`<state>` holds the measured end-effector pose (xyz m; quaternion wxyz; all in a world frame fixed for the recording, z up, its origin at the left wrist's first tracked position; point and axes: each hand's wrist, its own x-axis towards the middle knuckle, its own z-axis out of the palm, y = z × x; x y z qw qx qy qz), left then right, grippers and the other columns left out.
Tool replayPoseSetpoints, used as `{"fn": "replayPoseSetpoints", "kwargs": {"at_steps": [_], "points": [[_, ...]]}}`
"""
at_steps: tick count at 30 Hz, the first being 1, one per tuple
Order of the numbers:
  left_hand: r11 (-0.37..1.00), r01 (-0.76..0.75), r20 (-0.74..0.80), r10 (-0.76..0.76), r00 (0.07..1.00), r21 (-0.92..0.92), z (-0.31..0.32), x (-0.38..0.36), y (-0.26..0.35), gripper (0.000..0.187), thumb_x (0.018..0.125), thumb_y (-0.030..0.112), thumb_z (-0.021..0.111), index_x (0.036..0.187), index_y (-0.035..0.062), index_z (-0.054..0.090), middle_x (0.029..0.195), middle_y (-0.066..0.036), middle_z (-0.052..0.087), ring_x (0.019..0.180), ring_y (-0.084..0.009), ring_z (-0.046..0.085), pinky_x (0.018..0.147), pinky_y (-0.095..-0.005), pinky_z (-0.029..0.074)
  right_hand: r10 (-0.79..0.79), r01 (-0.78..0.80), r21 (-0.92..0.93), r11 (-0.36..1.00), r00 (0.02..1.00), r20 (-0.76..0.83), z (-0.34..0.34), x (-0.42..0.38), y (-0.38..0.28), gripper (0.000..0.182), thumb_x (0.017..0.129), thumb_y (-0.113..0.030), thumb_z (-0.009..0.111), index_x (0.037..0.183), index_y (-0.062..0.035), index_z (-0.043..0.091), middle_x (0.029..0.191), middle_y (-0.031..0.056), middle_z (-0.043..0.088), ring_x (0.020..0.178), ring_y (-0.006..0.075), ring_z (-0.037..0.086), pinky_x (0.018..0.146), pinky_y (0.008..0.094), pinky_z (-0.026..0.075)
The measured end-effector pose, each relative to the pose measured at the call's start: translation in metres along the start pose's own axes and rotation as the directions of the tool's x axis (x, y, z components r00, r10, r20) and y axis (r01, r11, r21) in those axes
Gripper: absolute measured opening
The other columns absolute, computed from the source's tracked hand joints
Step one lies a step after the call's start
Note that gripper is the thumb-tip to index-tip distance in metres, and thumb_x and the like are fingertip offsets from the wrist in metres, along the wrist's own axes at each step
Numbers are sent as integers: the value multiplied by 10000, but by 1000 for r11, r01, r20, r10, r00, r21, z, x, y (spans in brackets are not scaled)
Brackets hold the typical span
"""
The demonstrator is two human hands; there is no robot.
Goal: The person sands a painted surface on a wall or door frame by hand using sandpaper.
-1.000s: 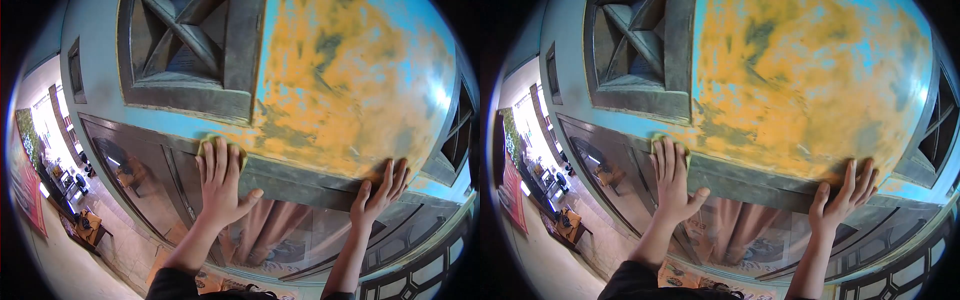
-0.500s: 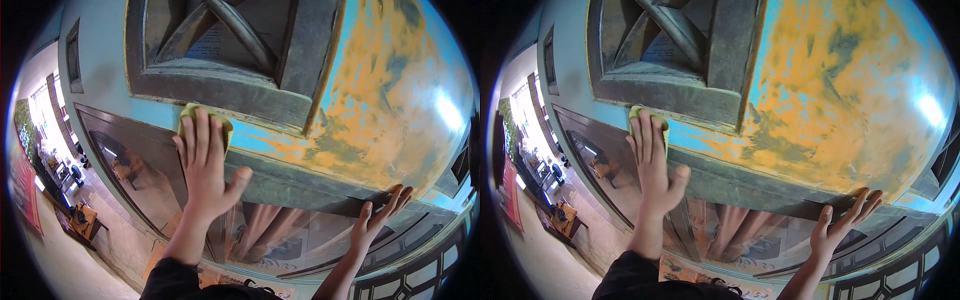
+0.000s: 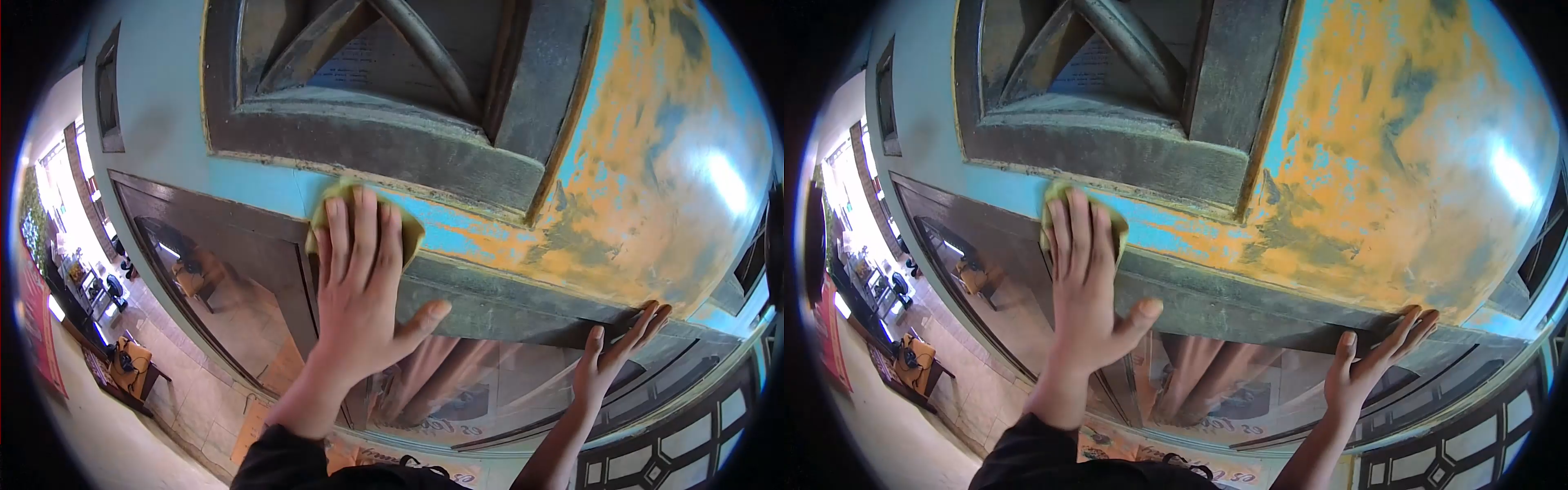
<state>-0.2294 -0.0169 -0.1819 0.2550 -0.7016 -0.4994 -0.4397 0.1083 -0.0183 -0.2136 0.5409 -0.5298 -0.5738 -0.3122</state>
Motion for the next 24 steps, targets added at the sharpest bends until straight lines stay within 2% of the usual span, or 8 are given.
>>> {"fn": "replayPoseSetpoints", "kwargs": {"at_steps": [4, 8, 11, 15, 16, 18, 21, 24], "points": [[999, -7, -8, 7, 1000, -34, -16, 17, 0, 941, 914, 622, 524, 1498, -81, 296, 1608, -289, 159, 1496, -499, 62, 1153, -652, 110, 6, -6, 1, 1000, 1000, 18, 1, 0, 5, 833, 969, -561, 503, 1597, -133, 164, 1667, 157, 31, 1537, 356, -18, 1205, 564, 48], [996, 3, 12, -2, 1000, -86, 9, -16, 16, 937, 911, 618, 536, 1489, -83, 309, 1605, -297, 157, 1491, -510, 64, 1147, -665, 94, -15, 17, -51, 999, 999, 40, 1, -4, 10, 840, 971, -571, 490, 1600, -134, 145, 1667, 160, 25, 1534, 369, -30, 1199, 581, 39], [999, -30, 18, 29, 999, 27, -3, 12, 10, 1031, 900, 657, 520, 1513, -113, 210, 1601, -333, 112, 1486, -528, 54, 1169, -619, 62, -31, 34, -43, 998, 998, 56, 1, -3, 11, 846, 973, -575, 487, 1602, -134, 131, 1667, 161, 13, 1531, 379, -38, 1195, 590, 30], [1000, -28, 40, 27, 999, 4, 1, 5, 16, 1017, 904, 643, 519, 1511, -113, 214, 1594, -348, 111, 1481, -541, 53, 1160, -637, 56, -36, 39, -45, 998, 997, 73, -2, -3, 12, 847, 977, -562, 490, 1603, -131, 116, 1668, 160, -4, 1529, 386, -49, 1192, 593, 14], [997, -3, 10, 4, 1000, -80, 7, -6, 23, 929, 915, 617, 531, 1488, -81, 311, 1598, -300, 182, 1492, -508, 75, 1149, -662, 83, -43, 47, -51, 998, 996, 79, -2, -4, 13, 848, 977, -559, 491, 1603, -131, 112, 1668, 161, -7, 1529, 387, -52, 1191, 593, 9], [999, -44, 15, 44, 999, 2, 12, -6, 25, 1006, 906, 635, 520, 1510, -111, 220, 1590, -355, 114, 1479, -543, 57, 1159, -639, 56, -57, 61, -50, 997, 995, 76, -1, -3, 15, 852, 976, -561, 490, 1604, -129, 107, 1668, 161, -10, 1529, 386, -58, 1190, 591, 4], [999, -40, -1, 40, 999, 6, -5, 27, 24, 1012, 902, 634, 526, 1512, -110, 211, 1590, -353, 117, 1480, -542, 57, 1157, -645, 56, -64, 68, -46, 997, 993, 102, -3, -5, 16, 861, 975, -569, 489, 1604, -126, 100, 1668, 162, -15, 1527, 390, -67, 1188, 592, -5], [1000, -19, 2, 19, 1000, 11, -1, 21, 29, 1017, 900, 632, 534, 1513, -110, 204, 1592, -350, 117, 1480, -542, 54, 1154, -649, 54, -59, 64, -41, 997, 992, 112, -5, -5, 16, 870, 975, -578, 485, 1603, -121, 93, 1666, 170, -18, 1525, 399, -73, 1184, 599, -12]]}}
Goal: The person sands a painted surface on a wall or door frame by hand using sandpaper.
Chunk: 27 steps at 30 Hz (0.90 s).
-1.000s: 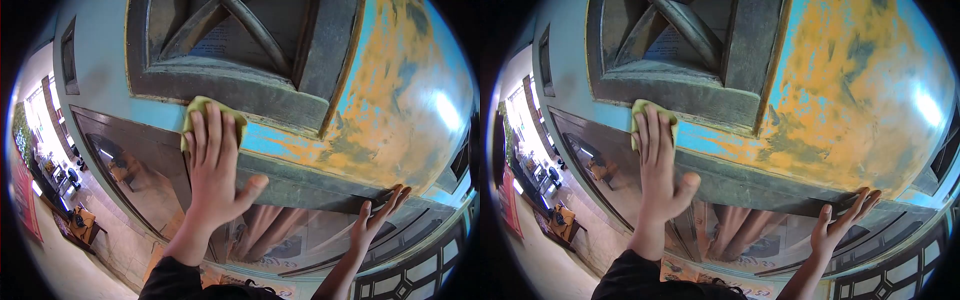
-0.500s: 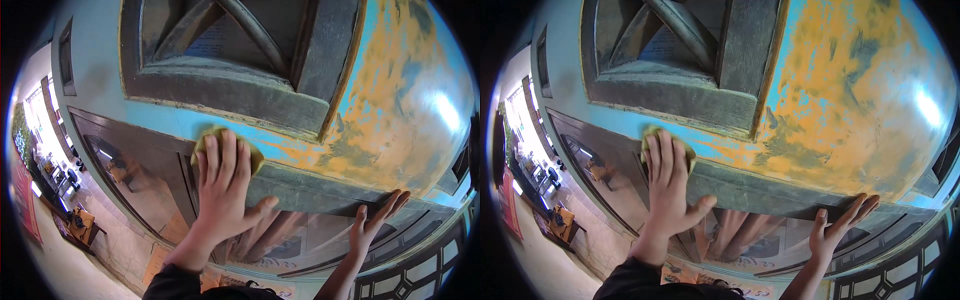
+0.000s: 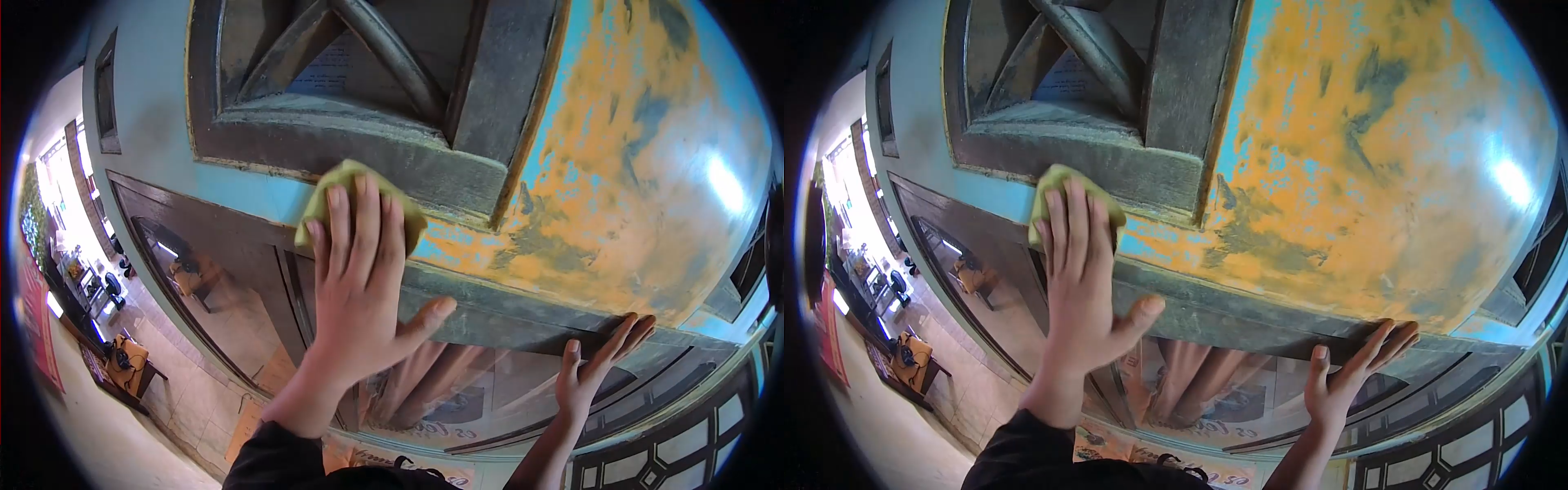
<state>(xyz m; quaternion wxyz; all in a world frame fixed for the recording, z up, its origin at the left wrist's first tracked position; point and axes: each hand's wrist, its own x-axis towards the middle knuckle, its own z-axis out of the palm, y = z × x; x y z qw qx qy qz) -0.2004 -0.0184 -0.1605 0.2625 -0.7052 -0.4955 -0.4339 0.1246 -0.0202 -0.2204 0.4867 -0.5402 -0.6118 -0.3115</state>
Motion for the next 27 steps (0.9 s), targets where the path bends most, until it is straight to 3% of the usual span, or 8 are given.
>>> {"fn": "replayPoseSetpoints", "kwargs": {"at_steps": [2, 8, 14, 20, 24, 27], "points": [[1000, -5, 35, 6, 999, -29, 15, -27, 12, 1020, 900, 644, 525, 1511, -109, 208, 1593, -348, 115, 1482, -538, 56, 1155, -649, 62, -5, 5, 3, 1000, 1000, 1, 2, 0, 1, 875, 974, -583, 483, 1603, -119, 88, 1665, 177, -20, 1523, 405, -74, 1181, 605, -16], [999, -37, 23, 37, 999, 12, -1, 12, 17, 1008, 907, 650, 512, 1511, -101, 220, 1591, -351, 117, 1479, -542, 59, 1146, -663, 73, 1, -1, 8, 1000, 999, 32, 0, -3, 2, 900, 964, -605, 487, 1603, -116, 83, 1662, 189, -33, 1520, 414, -84, 1176, 611, -26], [999, -46, -10, 45, 999, -19, 34, -24, 36, 1007, 919, 662, 484, 1507, -111, 216, 1589, -355, 109, 1480, -543, 41, 1143, -667, 55, -21, 21, 3, 1000, 998, 57, -1, -7, 11, 920, 957, -606, 494, 1602, -100, 75, 1658, 203, -50, 1516, 425, -100, 1169, 615, -39], [997, -53, 27, 51, 998, 57, 12, 18, 42, 1006, 925, 672, 462, 1502, -118, 226, 1589, -352, 113, 1486, -528, 39, 1145, -665, 42, -28, 28, 4, 1000, 995, 96, -3, -7, 15, 928, 953, -579, 516, 1600, -87, 69, 1652, 221, -71, 1513, 435, -109, 1157, 630, -54], [998, -63, 48, 63, 997, 5, 39, -24, 55, 1011, 925, 682, 448, 1499, -120, 226, 1591, -350, 109, 1481, -538, 46, 1143, -668, 52, -50, 50, -5, 999, 994, 99, -2, -8, 19, 918, 952, -572, 517, 1603, -103, 69, 1652, 222, -71, 1511, 440, -112, 1156, 632, -57], [998, -56, 54, 55, 997, -1, 16, 12, 57, 1009, 923, 673, 464, 1501, -118, 223, 1592, -349, 105, 1478, -544, 40, 1144, -667, 46, -69, 68, 4, 998, 992, 109, -3, -9, 22, 902, 952, -568, 521, 1604, -122, 84, 1645, 242, -68, 1501, 466, -114, 1143, 655, -55]]}}
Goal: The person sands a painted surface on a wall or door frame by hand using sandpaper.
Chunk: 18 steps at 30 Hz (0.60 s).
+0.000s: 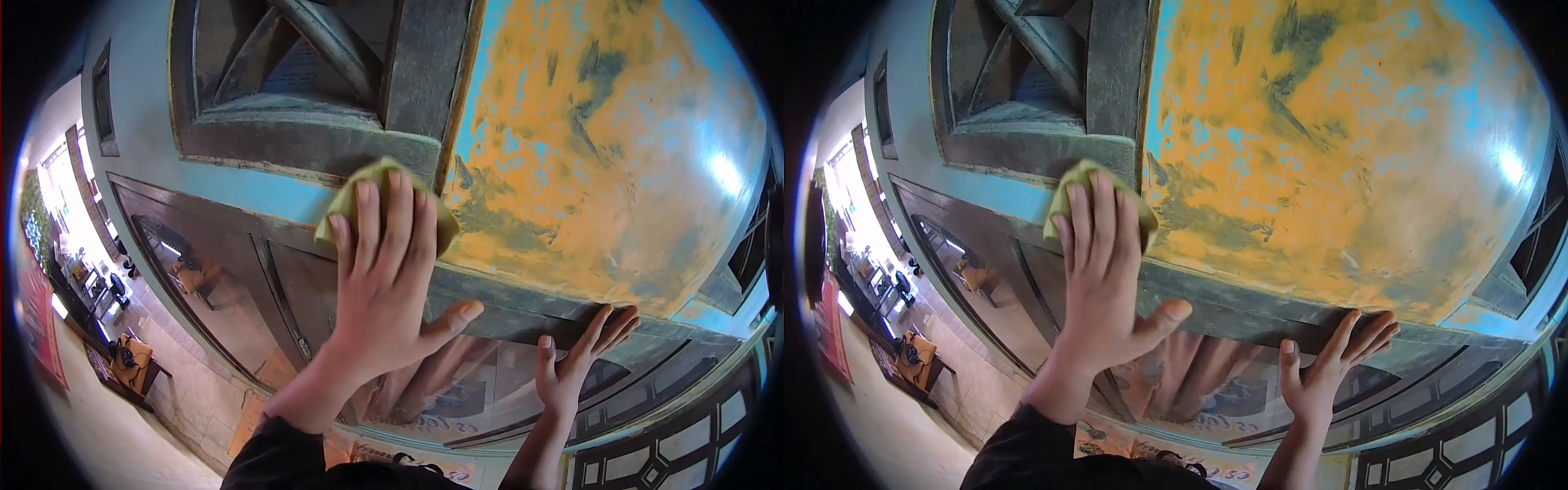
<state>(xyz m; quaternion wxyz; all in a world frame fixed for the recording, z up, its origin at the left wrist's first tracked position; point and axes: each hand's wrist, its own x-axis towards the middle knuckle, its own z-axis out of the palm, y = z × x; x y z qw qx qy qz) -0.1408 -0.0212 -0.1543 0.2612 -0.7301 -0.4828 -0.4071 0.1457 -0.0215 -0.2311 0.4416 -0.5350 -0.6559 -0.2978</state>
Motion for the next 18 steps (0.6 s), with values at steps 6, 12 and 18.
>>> {"fn": "replayPoseSetpoints", "kwargs": {"at_steps": [6, 12, 18], "points": [[1000, 22, -13, -22, 1000, -8, 22, -31, 6, 1011, 925, 658, 472, 1510, -119, 196, 1592, -350, 103, 1482, -539, 24, 1148, -662, 28, -9, 9, -21, 1000, 1000, 20, -1, -1, 5, 883, 952, -564, 519, 1604, -129, 111, 1651, 230, -55, 1508, 457, -99, 1144, 659, -51], [999, 52, -11, -52, 999, -8, 1, -6, 1, 1016, 923, 653, 475, 1514, -119, 181, 1595, -349, 93, 1483, -536, 26, 1150, -658, 30, -10, 10, -20, 1000, 1000, 23, -1, -4, 6, 874, 952, -585, 508, 1601, -132, 139, 1650, 233, -54, 1505, 466, -98, 1142, 662, -50], [999, 48, -40, -47, 998, 21, 24, -29, 3, 1026, 920, 647, 492, 1521, -113, 156, 1597, -350, 70, 1484, -534, 6, 1150, -658, 18, -4, 4, 1, 1000, 1000, 29, -1, -6, 7, 876, 947, -608, 505, 1601, -148, 145, 1644, 247, -55, 1498, 481, -105, 1134, 674, -56]]}}
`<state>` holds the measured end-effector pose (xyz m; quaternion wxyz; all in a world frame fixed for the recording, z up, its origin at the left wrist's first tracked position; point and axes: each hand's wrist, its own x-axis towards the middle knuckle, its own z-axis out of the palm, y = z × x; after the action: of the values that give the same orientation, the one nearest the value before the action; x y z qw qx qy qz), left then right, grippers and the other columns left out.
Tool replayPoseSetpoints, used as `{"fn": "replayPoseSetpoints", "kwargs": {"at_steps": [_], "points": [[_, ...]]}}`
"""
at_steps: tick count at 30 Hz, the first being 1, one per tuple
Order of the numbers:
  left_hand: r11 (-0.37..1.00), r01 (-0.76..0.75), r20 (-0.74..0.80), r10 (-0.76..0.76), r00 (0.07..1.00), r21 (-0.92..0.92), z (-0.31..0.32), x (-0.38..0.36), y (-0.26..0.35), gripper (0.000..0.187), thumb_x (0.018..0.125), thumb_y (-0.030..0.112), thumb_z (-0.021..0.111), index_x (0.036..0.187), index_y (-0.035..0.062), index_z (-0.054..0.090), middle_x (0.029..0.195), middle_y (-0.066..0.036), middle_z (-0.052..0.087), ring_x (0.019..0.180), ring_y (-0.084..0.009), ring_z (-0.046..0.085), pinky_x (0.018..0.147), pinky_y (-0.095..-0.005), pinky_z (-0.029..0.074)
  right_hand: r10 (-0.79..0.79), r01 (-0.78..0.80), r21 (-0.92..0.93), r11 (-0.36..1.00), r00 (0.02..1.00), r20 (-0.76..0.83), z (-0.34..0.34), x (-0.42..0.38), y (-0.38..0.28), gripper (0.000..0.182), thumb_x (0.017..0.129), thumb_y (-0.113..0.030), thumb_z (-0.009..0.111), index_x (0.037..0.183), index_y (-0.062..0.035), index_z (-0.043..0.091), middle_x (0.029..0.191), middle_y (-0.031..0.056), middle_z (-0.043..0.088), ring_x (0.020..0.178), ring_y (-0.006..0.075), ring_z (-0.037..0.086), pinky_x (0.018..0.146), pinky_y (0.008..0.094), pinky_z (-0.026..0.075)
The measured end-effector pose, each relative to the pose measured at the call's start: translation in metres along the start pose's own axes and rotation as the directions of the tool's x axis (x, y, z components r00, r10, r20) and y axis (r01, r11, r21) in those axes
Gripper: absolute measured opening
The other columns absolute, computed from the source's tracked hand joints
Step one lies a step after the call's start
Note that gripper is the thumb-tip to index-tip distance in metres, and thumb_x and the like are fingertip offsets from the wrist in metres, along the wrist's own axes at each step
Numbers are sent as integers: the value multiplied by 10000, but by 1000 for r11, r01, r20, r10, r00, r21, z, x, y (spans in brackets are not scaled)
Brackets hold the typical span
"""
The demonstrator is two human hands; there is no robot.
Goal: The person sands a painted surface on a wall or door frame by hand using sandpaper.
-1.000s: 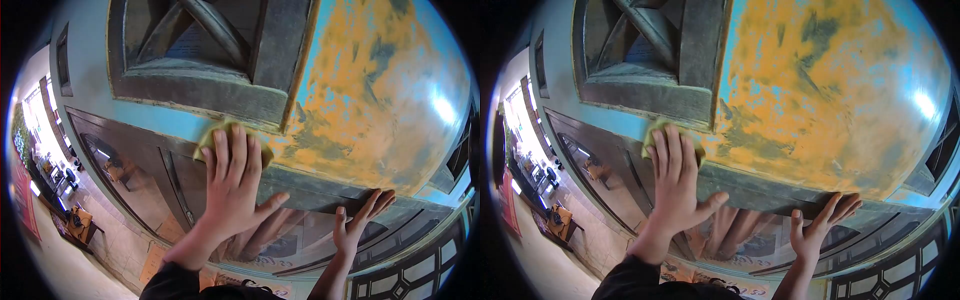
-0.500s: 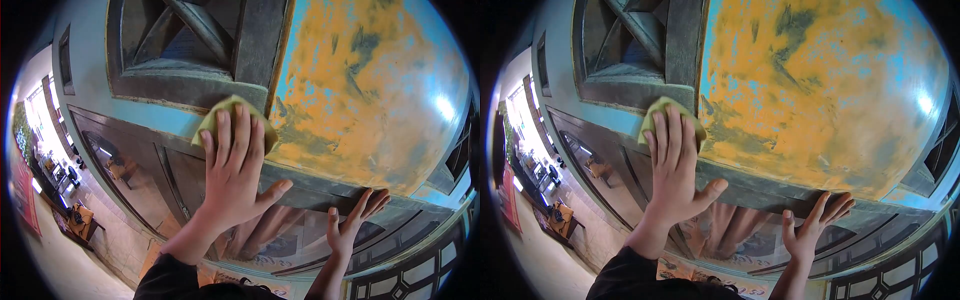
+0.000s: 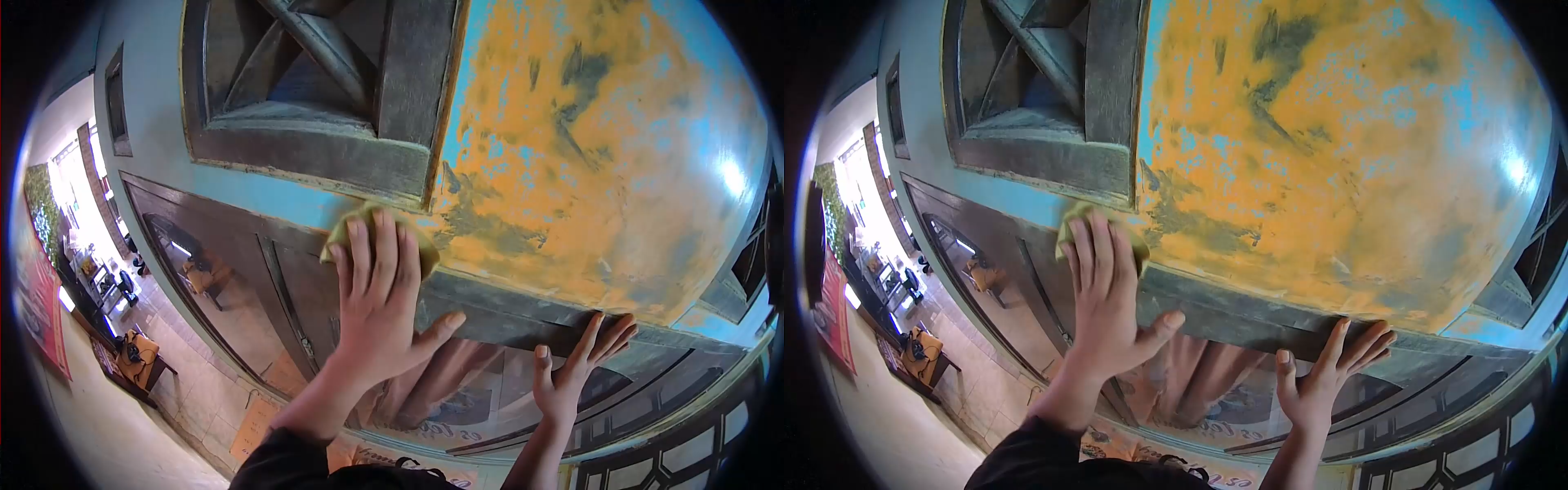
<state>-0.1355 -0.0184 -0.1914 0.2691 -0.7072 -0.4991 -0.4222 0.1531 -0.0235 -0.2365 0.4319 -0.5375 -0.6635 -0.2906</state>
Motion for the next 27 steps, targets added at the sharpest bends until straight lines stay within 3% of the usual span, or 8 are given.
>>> {"fn": "replayPoseSetpoints", "kwargs": {"at_steps": [2, 5, 13, 17, 22, 27], "points": [[999, 31, 7, -31, 999, -27, -18, 26, -1, 1032, 920, 653, 490, 1521, -116, 153, 1597, -351, 63, 1483, -536, 2, 1151, -655, 10, 10, -10, 35, 999, 1000, 2, 1, 1, 1, 875, 940, -605, 527, 1603, -175, 150, 1632, 276, -63, 1483, 513, -121, 1121, 697, -57], [999, 22, -21, -23, 1000, -25, -8, 15, -2, 1035, 921, 653, 486, 1521, -119, 145, 1597, -352, 57, 1484, -534, -3, 1153, -649, 4, -10, 10, 6, 1000, 1000, -20, 2, 2, 0, 869, 954, -611, 484, 1601, -142, 144, 1650, 233, -51, 1504, 469, -98, 1136, 668, -58], [999, 35, -17, -35, 999, -6, -14, 25, -1, 1013, 926, 617, 497, 1520, -124, 145, 1599, -353, 53, 1483, -538, -1, 1150, -657, 21, -5, 5, -2, 1000, 1000, 1, 1, 0, 2, 864, 955, -608, 486, 1602, -147, 146, 1647, 243, -50, 1504, 472, -98, 1135, 669, -60], [1000, 20, -32, -20, 999, -10, 5, -5, 3, 1026, 919, 621, 514, 1519, -125, 145, 1597, -354, 65, 1482, -540, -2, 1148, -662, 17, -25, 25, -3, 1000, 1000, -2, 0, 0, 2, 866, 956, -598, 492, 1600, -132, 149, 1647, 243, -49, 1503, 473, -97, 1136, 668, -58], [999, 35, -21, -35, 999, -1, -19, 35, -2, 1045, 925, 667, 466, 1520, -127, 140, 1592, -362, 68, 1482, -539, -3, 1157, -643, -7, 2, -2, 31, 1000, 1000, 15, 1, -1, 2, 871, 944, -618, 506, 1598, -155, 166, 1635, 269, -55, 1489, 499, -114, 1126, 690, -59], [999, 40, -35, -41, 999, -28, 3, 0, 7, 1046, 927, 671, 460, 1526, -118, 124, 1599, -351, 55, 1485, -531, -6, 1161, -636, 10, 7, -8, 40, 999, 1000, 24, 0, -1, 3, 865, 941, -624, 511, 1595, -164, 181, 1628, 285, -61, 1481, 516, -123, 1118, 702, -62]]}}
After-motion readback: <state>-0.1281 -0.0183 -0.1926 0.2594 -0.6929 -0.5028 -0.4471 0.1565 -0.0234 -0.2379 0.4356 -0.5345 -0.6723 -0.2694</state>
